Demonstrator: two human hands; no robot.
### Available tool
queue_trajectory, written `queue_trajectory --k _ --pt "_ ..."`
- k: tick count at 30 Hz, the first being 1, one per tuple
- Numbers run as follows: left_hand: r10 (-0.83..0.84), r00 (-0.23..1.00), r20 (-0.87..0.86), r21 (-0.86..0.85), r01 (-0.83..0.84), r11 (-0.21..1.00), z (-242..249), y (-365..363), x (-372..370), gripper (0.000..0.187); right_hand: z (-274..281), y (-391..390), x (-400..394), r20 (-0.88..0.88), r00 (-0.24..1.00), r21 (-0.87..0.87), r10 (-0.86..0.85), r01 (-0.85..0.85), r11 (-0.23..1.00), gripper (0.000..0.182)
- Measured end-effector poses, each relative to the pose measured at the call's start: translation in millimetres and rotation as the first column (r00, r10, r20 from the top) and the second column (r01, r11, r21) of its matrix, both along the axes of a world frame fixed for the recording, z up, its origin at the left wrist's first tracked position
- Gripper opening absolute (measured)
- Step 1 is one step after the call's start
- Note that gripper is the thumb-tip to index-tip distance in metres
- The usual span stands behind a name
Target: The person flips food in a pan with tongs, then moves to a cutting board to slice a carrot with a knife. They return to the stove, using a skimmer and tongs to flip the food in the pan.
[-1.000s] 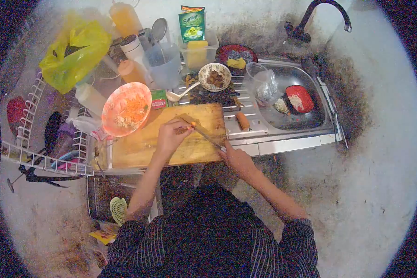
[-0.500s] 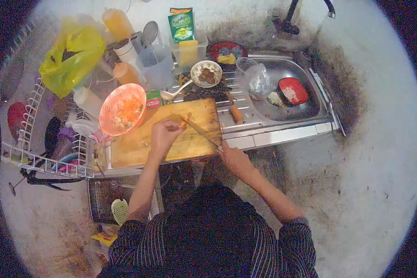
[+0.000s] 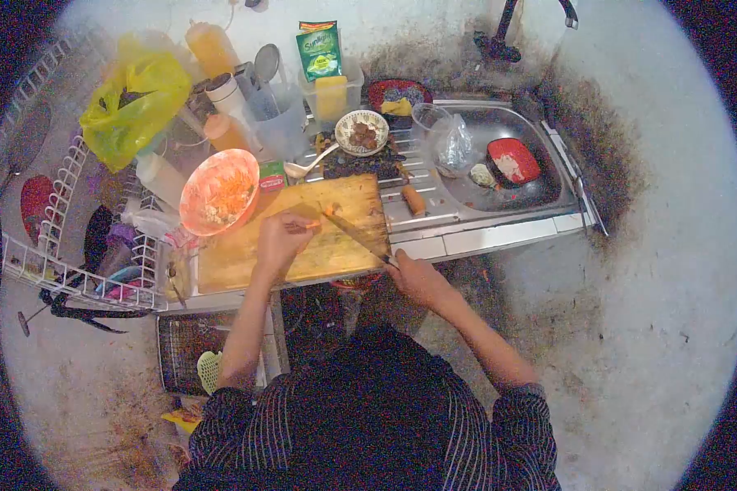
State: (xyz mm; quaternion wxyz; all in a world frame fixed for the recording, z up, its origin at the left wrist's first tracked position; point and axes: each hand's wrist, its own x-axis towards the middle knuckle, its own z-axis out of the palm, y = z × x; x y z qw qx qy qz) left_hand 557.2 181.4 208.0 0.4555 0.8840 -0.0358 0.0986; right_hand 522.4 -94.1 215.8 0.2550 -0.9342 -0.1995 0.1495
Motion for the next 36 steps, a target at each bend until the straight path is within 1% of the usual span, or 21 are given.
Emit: queue_trajectory --k 2,5,7,10,11,13,14,15,17,20,22,25,26,28,29,32,36 --pt "-0.032 0.999 -0.013 -0.027 0.032 0.999 0 13 -2 0.019 -1 -4 4 -0.015 1.0 0.007 0.014 -0.014 1.0 0.037" --pt "-0.139 0.987 -0.081 -0.217 0.119 0.969 10 20 -4 0.018 -1 -6 6 -0.031 1.0 0.019 0.002 -0.001 1.0 0.037" --pt "-0.205 0.97 -0.13 -0.236 0.171 0.957 -1 23 6 0.019 2 -8 1 -0.016 1.0 0.034 -0.013 0.014 0.999 0.038" --pt "-0.27 0.942 -0.197 -0.238 0.222 0.946 -17 26 25 0.023 4 -9 -9 -0.014 0.997 0.162 -0.08 0.081 0.983 0.036" --pt "-0.286 0.933 -0.218 -0.231 0.235 0.944 -22 28 30 0.025 8 -9 -10 -0.058 0.994 0.161 -0.096 0.104 0.981 0.036" --pt "-0.219 0.963 -0.157 -0.279 0.169 0.945 -23 25 30 0.023 17 -8 -12 -0.149 0.981 0.157 -0.126 0.149 0.976 0.035" --pt "-0.184 0.975 -0.127 -0.304 0.138 0.943 -23 24 31 0.022 17 -8 -12 -0.13 0.984 0.146 -0.125 0.144 0.979 0.035" --pt "-0.113 0.993 -0.035 -0.218 0.103 0.971 -20 25 31 0.021 17 -7 -12 -0.111 0.986 0.135 -0.125 0.14 0.981 0.034" --pt "0.005 0.986 0.164 -0.054 0.004 0.999 -16 27 33 0.018 16 -5 -10 -0.069 0.991 0.112 -0.116 0.124 0.986 0.033" --pt "0.023 0.953 0.302 -0.004 -0.023 1.0 12 13 30 0.019 10 2 -8 -0.013 0.996 0.078 -0.092 0.093 0.993 0.033" --pt "-0.056 0.946 0.319 0.014 0.055 0.998 25 1 37 0.021 8 11 -4 0.023 0.996 0.059 -0.084 0.083 0.995 0.033" --pt "-0.177 0.928 0.327 0.02 0.18 0.983 26 -15 58 0.024 7 22 1 0.033 0.999 0.095 -0.032 0.029 0.995 0.035" --pt "-0.217 0.92 0.326 0.02 0.223 0.975 25 -19 64 0.026 9 26 2 -0.021 0.999 0.087 -0.048 0.05 0.995 0.034" --pt "-0.252 0.921 0.298 0.063 0.244 0.968 18 -25 75 0.026 13 33 1 -0.129 0.988 0.068 -0.085 0.095 0.993 0.033" --pt "-0.271 0.92 0.283 0.084 0.258 0.963 15 -28 80 0.027 12 35 0 -0.117 0.989 0.055 -0.092 0.099 0.994 0.033" --pt "-0.289 0.914 0.286 0.219 0.232 0.948 -5 -33 92 0.029 7 37 -3 -0.091 0.99 0.034 -0.104 0.108 0.994 0.032" --pt "-0.298 0.925 0.237 0.239 0.241 0.94 -4 -38 93 0.03 13 38 -3 -0.069 0.991 0.08 -0.113 0.119 0.99 0.031"
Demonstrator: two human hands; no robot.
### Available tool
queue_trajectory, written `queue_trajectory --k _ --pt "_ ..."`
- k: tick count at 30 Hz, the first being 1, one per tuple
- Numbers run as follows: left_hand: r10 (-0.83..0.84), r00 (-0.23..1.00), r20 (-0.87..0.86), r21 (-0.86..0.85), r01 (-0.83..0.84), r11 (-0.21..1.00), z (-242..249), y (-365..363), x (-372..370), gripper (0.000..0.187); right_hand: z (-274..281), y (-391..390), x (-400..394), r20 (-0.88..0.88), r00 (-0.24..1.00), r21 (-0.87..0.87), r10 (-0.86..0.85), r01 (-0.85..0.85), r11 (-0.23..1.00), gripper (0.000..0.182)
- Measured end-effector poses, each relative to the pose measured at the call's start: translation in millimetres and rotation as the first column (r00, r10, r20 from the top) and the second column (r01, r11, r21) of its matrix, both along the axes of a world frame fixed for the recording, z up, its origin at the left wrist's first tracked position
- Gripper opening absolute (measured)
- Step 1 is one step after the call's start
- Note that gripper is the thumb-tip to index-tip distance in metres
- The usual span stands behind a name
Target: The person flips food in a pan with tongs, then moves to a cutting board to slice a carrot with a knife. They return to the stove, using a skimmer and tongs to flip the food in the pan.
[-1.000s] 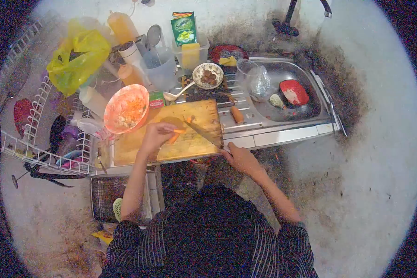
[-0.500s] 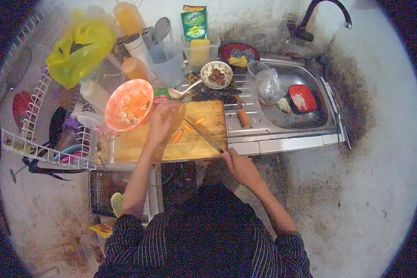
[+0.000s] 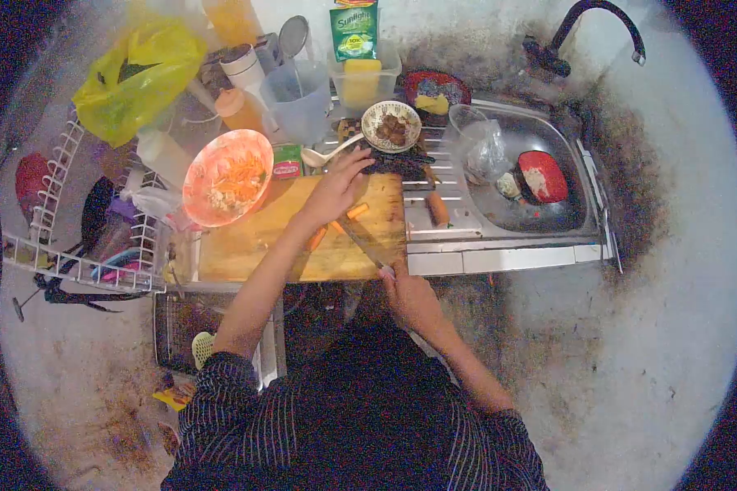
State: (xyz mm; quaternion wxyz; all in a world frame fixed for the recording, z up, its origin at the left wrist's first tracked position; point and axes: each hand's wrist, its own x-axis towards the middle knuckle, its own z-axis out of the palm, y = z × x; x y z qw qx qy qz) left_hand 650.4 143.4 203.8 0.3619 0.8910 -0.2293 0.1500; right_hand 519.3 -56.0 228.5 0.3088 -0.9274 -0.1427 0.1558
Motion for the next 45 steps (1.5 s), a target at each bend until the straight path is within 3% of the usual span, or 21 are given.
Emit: queue_trajectory --k 19,29,35,45 --pt "0.027 0.999 -0.017 0.083 -0.026 0.996 -1 3 8 0.035 -2 1 13 0.073 0.996 -0.122 0.054 -0.045 0.991 0.034" --pt "0.03 0.999 -0.035 0.167 -0.024 0.986 -18 7 10 0.036 -6 3 17 0.019 0.999 -0.121 0.046 -0.043 0.992 0.029" --pt "0.031 0.999 -0.043 0.071 -0.028 0.997 -11 6 6 0.038 4 2 21 0.021 0.996 -0.143 0.09 -0.087 0.986 0.034" --pt "0.051 0.998 -0.031 0.111 -0.047 0.993 -5 11 -1 0.039 2 1 19 0.045 0.994 -0.111 0.104 -0.099 0.989 0.03"
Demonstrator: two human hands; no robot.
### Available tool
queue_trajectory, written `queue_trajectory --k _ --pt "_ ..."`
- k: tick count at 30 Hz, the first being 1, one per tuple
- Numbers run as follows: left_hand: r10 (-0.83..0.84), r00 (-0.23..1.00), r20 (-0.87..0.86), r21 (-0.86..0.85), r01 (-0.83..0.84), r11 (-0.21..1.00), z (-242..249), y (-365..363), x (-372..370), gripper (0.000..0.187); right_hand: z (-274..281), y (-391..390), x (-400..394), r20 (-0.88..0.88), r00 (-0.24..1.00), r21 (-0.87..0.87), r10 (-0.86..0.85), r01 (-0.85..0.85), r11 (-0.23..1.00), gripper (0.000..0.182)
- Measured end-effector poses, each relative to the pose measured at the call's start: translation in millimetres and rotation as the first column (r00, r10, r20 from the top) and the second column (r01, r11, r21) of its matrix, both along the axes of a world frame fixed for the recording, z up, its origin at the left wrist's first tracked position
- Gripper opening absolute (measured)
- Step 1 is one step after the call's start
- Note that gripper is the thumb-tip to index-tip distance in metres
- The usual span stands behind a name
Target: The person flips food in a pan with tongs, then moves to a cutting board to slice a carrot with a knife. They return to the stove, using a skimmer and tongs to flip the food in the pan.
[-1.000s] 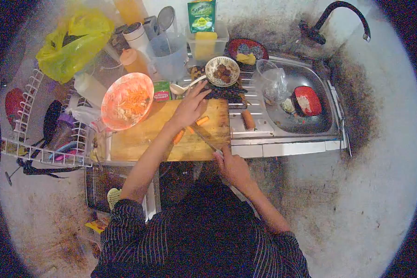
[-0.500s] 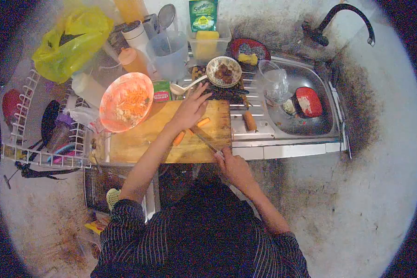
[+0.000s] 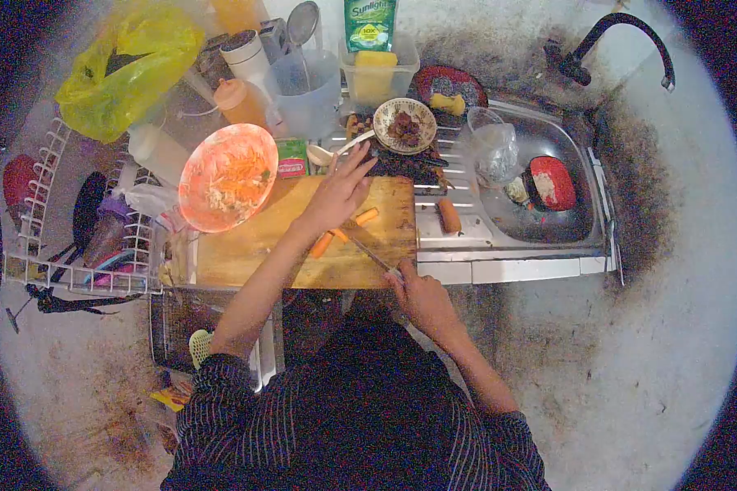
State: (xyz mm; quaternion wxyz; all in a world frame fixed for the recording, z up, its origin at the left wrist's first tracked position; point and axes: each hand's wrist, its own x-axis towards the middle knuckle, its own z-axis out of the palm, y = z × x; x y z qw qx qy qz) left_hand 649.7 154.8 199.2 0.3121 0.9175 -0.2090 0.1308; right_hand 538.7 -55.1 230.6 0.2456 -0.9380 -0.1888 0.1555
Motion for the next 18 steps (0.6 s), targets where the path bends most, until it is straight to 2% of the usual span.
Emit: queue_trajectory --k 7,10,13,18 --pt "0.026 0.999 -0.033 0.022 -0.026 0.999 3 3 -6 0.038 -4 -1 2 0.004 1.0 -0.053 0.01 -0.01 0.999 0.037" --pt "0.042 0.999 -0.029 0.042 -0.041 0.998 3 3 -6 0.038 6 3 3 -0.002 1.0 -0.073 -0.008 0.008 0.997 0.029" --pt "0.056 0.998 -0.003 0.038 -0.056 0.998 1 2 -5 0.038 -1 -2 6 0.048 0.999 -0.03 0.02 -0.019 0.999 0.039" --pt "0.072 0.997 0.006 0.038 -0.072 0.997 -2 2 -4 0.037 0 -4 11 0.056 0.998 -0.064 0.04 -0.036 0.997 0.039"
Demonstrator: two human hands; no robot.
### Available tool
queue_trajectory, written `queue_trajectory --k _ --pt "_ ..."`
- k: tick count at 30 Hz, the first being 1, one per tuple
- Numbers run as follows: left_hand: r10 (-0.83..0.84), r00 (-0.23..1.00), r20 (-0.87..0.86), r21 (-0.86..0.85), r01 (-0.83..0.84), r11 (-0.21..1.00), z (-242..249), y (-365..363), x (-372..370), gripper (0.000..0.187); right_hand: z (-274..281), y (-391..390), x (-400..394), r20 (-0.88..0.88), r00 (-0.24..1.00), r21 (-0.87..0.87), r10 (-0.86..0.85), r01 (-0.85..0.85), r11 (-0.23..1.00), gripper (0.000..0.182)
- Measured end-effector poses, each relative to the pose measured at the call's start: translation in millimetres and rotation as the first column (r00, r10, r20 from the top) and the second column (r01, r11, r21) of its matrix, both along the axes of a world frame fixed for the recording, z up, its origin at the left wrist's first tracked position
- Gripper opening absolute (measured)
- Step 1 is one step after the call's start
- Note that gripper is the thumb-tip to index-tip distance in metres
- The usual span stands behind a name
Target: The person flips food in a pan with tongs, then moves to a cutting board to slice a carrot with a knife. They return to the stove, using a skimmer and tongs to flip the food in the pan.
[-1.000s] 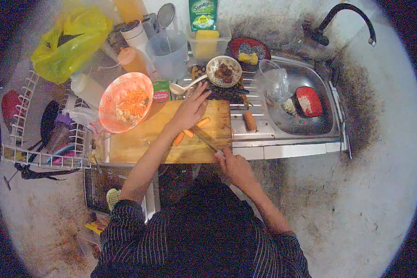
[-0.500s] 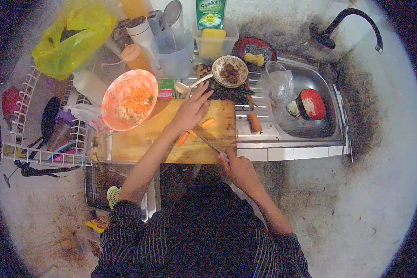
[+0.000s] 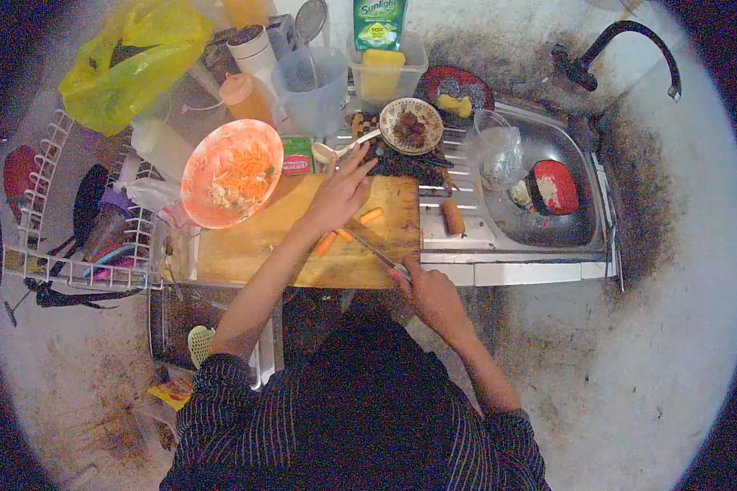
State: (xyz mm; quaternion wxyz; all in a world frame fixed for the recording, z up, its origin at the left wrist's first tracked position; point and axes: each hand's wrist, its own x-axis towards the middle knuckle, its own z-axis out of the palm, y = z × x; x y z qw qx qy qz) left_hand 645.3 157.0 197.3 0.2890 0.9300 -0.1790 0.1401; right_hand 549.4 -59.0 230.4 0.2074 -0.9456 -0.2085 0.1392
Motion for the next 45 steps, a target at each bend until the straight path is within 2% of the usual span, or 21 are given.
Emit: queue_trajectory --k 7,10,19,22,28,32,34,40,45 --pt "0.011 1.0 -0.015 -0.004 -0.011 1.0 -6 0 -1 0.037 4 1 4 -0.011 1.0 -0.039 0.021 -0.022 0.999 0.037" --pt "0.001 1.0 -0.032 0.004 -0.001 1.0 -8 0 0 0.039 6 2 5 -0.024 0.999 -0.019 0.022 -0.023 1.0 0.03" --pt "-0.002 1.0 -0.021 0.097 0.004 0.995 -9 -3 1 0.042 3 1 11 -0.159 0.986 0.011 0.047 -0.046 0.999 0.038" --pt "-0.019 0.999 -0.039 0.085 0.023 0.996 -7 -3 5 0.045 0 1 12 -0.203 0.979 0.062 0.025 -0.013 0.998 0.034" --pt "-0.046 0.999 -0.015 0.025 0.046 0.999 -3 2 -7 0.051 4 9 -5 -0.074 0.996 -0.165 0.053 -0.065 0.984 0.027" --pt "-0.034 0.999 -0.02 -0.019 0.033 0.999 2 2 -16 0.048 -15 6 -14 0.063 0.994 -0.15 0.095 -0.085 0.985 0.026" --pt "-0.033 0.999 0.0 0.029 0.033 0.999 1 2 -10 0.048 -7 7 -9 0.088 0.993 -0.176 0.083 -0.066 0.982 0.027" --pt "-0.05 0.999 -0.006 0.042 0.05 0.998 14 -1 14 0.047 6 1 3 -0.019 0.999 0.056 0.042 -0.041 0.998 0.027" --pt "-0.096 0.995 -0.028 0.087 0.098 0.991 15 -3 14 0.047 13 2 -6 -0.097 0.995 0.124 0.013 -0.001 0.992 0.028"
